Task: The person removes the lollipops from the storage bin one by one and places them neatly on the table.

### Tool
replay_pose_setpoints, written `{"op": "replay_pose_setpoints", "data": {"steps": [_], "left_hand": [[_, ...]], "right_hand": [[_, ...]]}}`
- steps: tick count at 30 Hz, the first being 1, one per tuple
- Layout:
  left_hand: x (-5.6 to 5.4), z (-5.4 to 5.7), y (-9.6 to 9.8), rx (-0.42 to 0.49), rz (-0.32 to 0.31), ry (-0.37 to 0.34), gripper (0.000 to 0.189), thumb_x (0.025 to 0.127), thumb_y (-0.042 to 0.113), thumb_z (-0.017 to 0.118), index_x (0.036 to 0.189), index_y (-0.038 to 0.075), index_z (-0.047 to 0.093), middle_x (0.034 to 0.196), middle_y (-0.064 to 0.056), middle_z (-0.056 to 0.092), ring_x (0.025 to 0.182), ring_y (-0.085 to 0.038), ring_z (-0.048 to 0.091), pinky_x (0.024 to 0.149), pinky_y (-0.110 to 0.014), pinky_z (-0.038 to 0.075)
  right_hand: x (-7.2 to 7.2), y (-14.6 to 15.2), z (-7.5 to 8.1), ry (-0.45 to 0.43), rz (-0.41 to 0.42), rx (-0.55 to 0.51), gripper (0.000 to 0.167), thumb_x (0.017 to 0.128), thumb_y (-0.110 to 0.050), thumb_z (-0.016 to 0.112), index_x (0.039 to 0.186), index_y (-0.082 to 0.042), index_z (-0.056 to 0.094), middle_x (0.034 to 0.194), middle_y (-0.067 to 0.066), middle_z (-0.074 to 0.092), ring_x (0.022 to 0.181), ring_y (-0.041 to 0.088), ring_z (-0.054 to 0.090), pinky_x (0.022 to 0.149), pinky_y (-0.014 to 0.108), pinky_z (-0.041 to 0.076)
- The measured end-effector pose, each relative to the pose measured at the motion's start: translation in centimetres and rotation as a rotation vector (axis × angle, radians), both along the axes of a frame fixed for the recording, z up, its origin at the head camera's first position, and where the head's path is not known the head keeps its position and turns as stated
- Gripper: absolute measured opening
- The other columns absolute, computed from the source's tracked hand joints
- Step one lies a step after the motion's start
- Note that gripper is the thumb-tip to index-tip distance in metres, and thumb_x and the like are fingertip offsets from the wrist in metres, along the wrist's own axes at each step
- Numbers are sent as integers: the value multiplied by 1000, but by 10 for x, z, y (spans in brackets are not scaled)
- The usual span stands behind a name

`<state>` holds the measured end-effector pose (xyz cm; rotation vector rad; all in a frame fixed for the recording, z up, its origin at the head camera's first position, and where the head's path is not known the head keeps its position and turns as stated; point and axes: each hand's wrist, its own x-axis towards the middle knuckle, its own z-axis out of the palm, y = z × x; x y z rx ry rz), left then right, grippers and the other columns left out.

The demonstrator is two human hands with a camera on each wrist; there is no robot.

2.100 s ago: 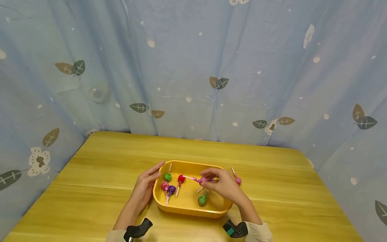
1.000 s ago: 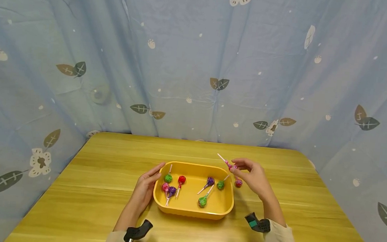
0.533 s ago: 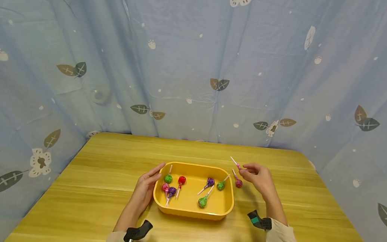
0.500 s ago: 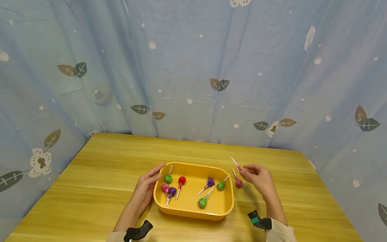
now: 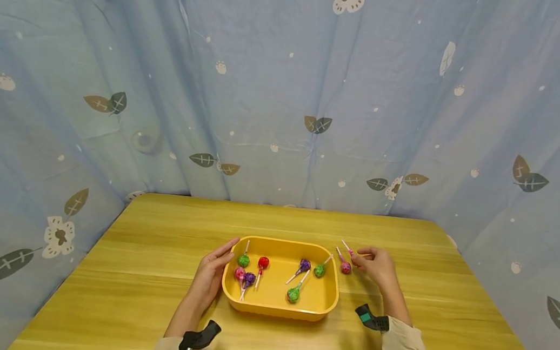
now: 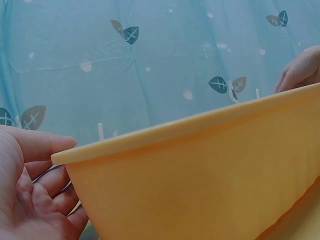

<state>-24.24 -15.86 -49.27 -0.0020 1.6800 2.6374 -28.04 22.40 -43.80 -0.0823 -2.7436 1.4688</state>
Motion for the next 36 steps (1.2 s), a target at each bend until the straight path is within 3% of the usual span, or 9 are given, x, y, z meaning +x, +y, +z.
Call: {"op": "replay_pose_setpoints", "data": {"steps": [8,23,36], "left_hand": [[0,1,0,-8,-4,12,47,98,7,51,144,1,44,152,-8,36,140,-18,28,114,-34,20],[-1,0,0,-18,0,8,45,99,8,50,143,3,46,152,-6,37,140,-18,28,114,-34,21],[0,0,0,-2,-5,16,45,99,6,49,144,1,45,151,-6,37,140,-16,28,114,-32,21]], "right_hand": [[-1,0,-4,-13,-21,72,35,89,-9,67,114,14,60,88,22,68,73,33,68,62,35,56],[-5,-1,-14,-30,-39,160,33,86,-11,69,109,12,61,79,14,68,65,25,65,63,37,54],[-3,-4,-14,-37,-29,183,34,88,-11,68,111,13,61,85,19,69,69,26,66,65,37,54]]}}
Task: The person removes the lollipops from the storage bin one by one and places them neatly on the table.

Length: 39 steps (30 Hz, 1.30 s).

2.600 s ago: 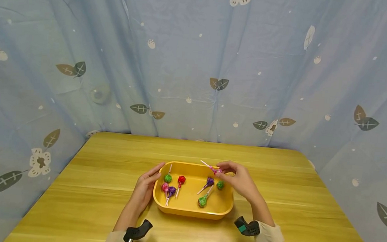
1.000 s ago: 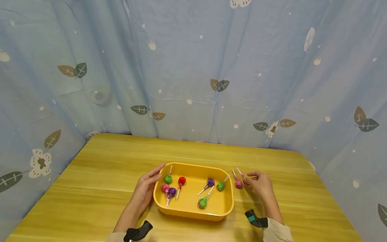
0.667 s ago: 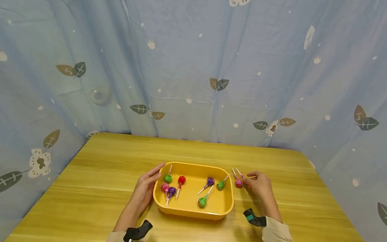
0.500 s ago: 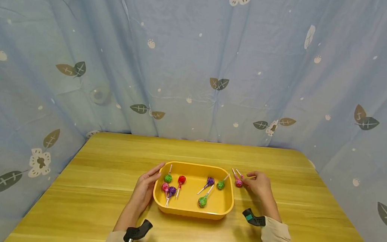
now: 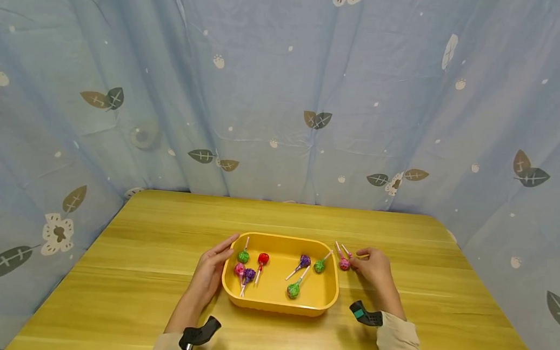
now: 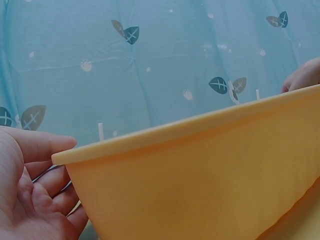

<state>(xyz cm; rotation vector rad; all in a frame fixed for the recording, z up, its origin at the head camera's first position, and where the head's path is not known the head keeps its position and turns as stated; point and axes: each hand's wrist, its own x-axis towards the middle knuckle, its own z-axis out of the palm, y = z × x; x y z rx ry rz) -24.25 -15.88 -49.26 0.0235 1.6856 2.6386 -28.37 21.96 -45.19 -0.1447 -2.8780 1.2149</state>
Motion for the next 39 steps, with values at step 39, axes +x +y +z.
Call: {"op": "replay_pose_setpoints", "data": {"steps": [39], "left_hand": [[0,1,1,-7,18,1,44,98,8,51,142,2,47,150,-7,39,139,-19,31,113,-34,23]], "right_hand": [[13,-37,57,177,169,-149,33,90,-16,68,117,3,65,98,15,66,85,28,66,70,36,58]]}}
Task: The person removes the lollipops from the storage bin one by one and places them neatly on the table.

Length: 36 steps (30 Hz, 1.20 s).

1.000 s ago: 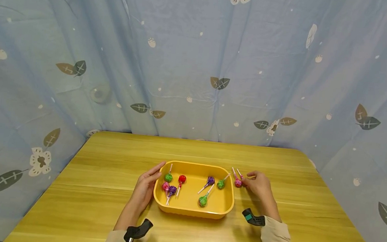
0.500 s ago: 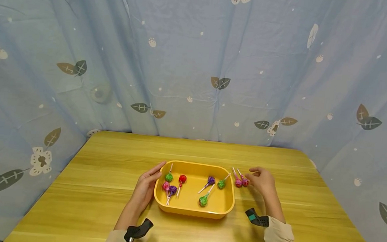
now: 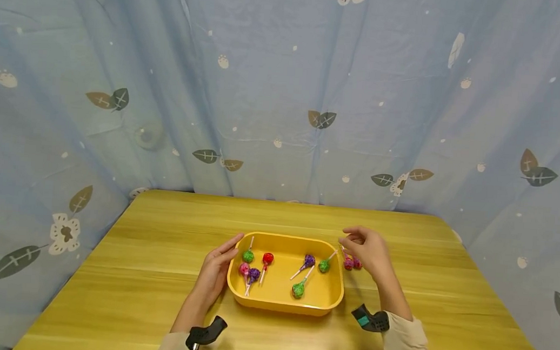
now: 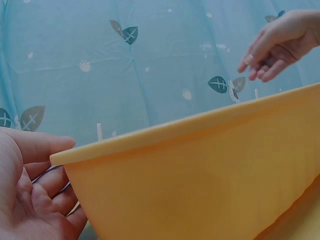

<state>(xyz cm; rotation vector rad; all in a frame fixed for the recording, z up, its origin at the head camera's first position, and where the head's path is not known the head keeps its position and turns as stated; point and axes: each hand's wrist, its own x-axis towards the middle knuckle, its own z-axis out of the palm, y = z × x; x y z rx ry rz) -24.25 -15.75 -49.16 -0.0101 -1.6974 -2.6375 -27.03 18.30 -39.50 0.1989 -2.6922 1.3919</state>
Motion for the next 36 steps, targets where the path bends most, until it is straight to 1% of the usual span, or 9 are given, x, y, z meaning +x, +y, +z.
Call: {"op": "replay_pose_setpoints", "data": {"steps": [4,9,14,17,19,21,26,31,36], "left_hand": [[0,0,0,5,0,1,44,99,7,50,142,2,48,150,-6,40,139,-17,31,114,-33,23],[-1,-1,0,28,-1,-8,45,98,5,50,142,0,47,150,-8,40,139,-18,31,114,-32,23],[-1,-1,0,35,3,-16,45,97,4,51,142,-1,46,150,-10,39,139,-18,31,114,-33,23],[-1,-1,0,36,4,-21,45,97,4,51,142,-1,47,150,-9,40,139,-18,31,114,-33,22],[-1,0,0,36,5,-21,45,97,4,51,142,-1,47,149,-9,40,139,-17,31,114,-33,22],[-2,0,0,45,8,-23,45,97,4,51,141,0,47,149,-9,41,138,-17,32,114,-32,22],[-2,1,1,40,3,-21,45,97,5,51,142,0,47,150,-9,40,139,-17,31,114,-33,22],[-2,0,1,35,6,-28,45,97,4,51,142,0,47,150,-8,40,139,-17,31,114,-32,22],[-1,0,1,36,5,-30,45,97,4,51,142,0,47,150,-8,40,139,-17,31,114,-32,22]], "right_hand": [[-4,-19,0,24,74,-5,29,90,-13,70,114,1,66,96,12,66,81,25,66,70,36,58],[-8,-46,-4,52,138,83,24,87,-12,73,109,-4,70,90,4,68,80,19,64,70,35,55],[-8,-71,-11,37,223,106,23,85,-9,74,106,-3,70,85,1,67,76,16,64,68,31,54],[-7,-84,-17,6,303,89,24,85,-6,73,107,0,69,85,1,66,76,15,63,65,28,54],[-7,-92,-21,-12,352,84,24,85,-5,73,108,2,69,86,2,66,76,16,63,65,27,54],[-8,-99,-24,-20,394,96,25,84,-4,73,108,2,69,87,5,66,77,16,63,66,28,54],[-15,-109,-32,-4,474,159,26,82,-2,75,107,2,69,91,12,69,80,20,64,69,31,54],[-20,-120,-36,-10,504,240,28,80,0,76,108,-1,70,95,15,69,85,24,65,71,32,55],[-23,-130,-38,-36,522,312,31,80,-1,76,111,-4,70,93,12,69,81,20,63,66,29,54]]}}
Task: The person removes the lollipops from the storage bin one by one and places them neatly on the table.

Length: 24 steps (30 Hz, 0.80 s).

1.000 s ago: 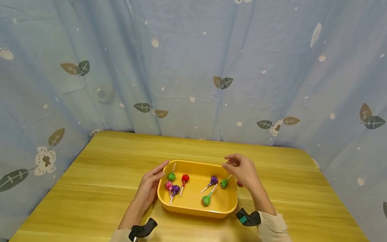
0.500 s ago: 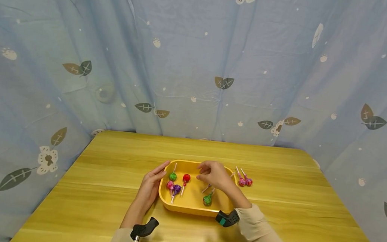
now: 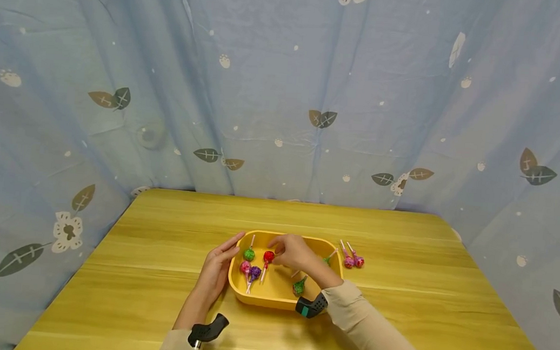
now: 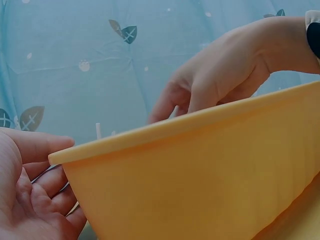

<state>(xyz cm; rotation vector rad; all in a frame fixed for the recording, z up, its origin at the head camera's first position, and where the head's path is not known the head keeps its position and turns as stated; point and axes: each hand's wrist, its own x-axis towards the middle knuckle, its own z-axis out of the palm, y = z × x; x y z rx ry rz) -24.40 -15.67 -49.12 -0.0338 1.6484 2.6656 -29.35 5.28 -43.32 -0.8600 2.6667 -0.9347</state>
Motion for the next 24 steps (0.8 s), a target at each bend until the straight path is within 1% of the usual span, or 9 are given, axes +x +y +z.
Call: {"op": "replay_pose_setpoints", "data": {"steps": [4,8,10,13,15,18,21,24], "left_hand": [[0,0,0,-1,-4,4,45,97,4,51,142,1,47,150,-8,39,139,-18,31,114,-33,23],[1,0,-1,5,-7,8,45,98,4,50,142,1,47,150,-7,40,138,-17,33,113,-33,24],[0,0,0,11,-8,8,44,98,4,50,142,1,47,149,-7,40,138,-17,33,113,-33,24],[0,0,0,6,-7,10,44,98,4,49,142,1,47,150,-7,40,138,-17,33,114,-33,23],[0,0,0,4,-5,7,44,98,3,49,142,0,47,150,-7,40,138,-17,32,114,-33,23],[1,1,0,1,-4,3,44,98,3,49,142,1,47,150,-8,39,138,-18,32,114,-34,22],[1,1,0,-6,-8,4,44,98,4,48,143,1,46,150,-8,38,139,-19,30,114,-34,21],[1,1,-1,-15,-9,6,44,99,4,48,143,1,46,151,-8,38,139,-19,30,115,-35,21]], "right_hand": [[0,-6,0,-16,8,48,32,81,-1,76,112,-5,70,88,9,68,72,15,60,61,26,52],[0,-11,-1,-27,-3,91,33,80,1,75,113,-7,71,87,6,67,71,13,57,59,25,50],[1,-13,-1,-4,-8,112,35,78,3,75,112,-7,72,88,6,66,74,14,57,61,26,50],[1,-15,-4,64,-8,152,36,76,4,76,109,-7,73,91,6,67,79,15,58,66,26,50],[1,-16,-5,114,-5,175,33,75,5,76,106,-7,73,92,5,68,80,15,58,67,26,50],[2,-17,-7,156,-7,189,25,77,3,76,100,-7,73,89,4,68,78,15,59,66,24,50],[3,-17,-7,163,-10,181,19,78,1,77,96,-7,72,85,4,67,76,15,59,64,23,50],[4,-17,-6,157,-16,172,18,79,1,77,94,-6,71,85,4,66,76,15,60,64,24,51]]}}
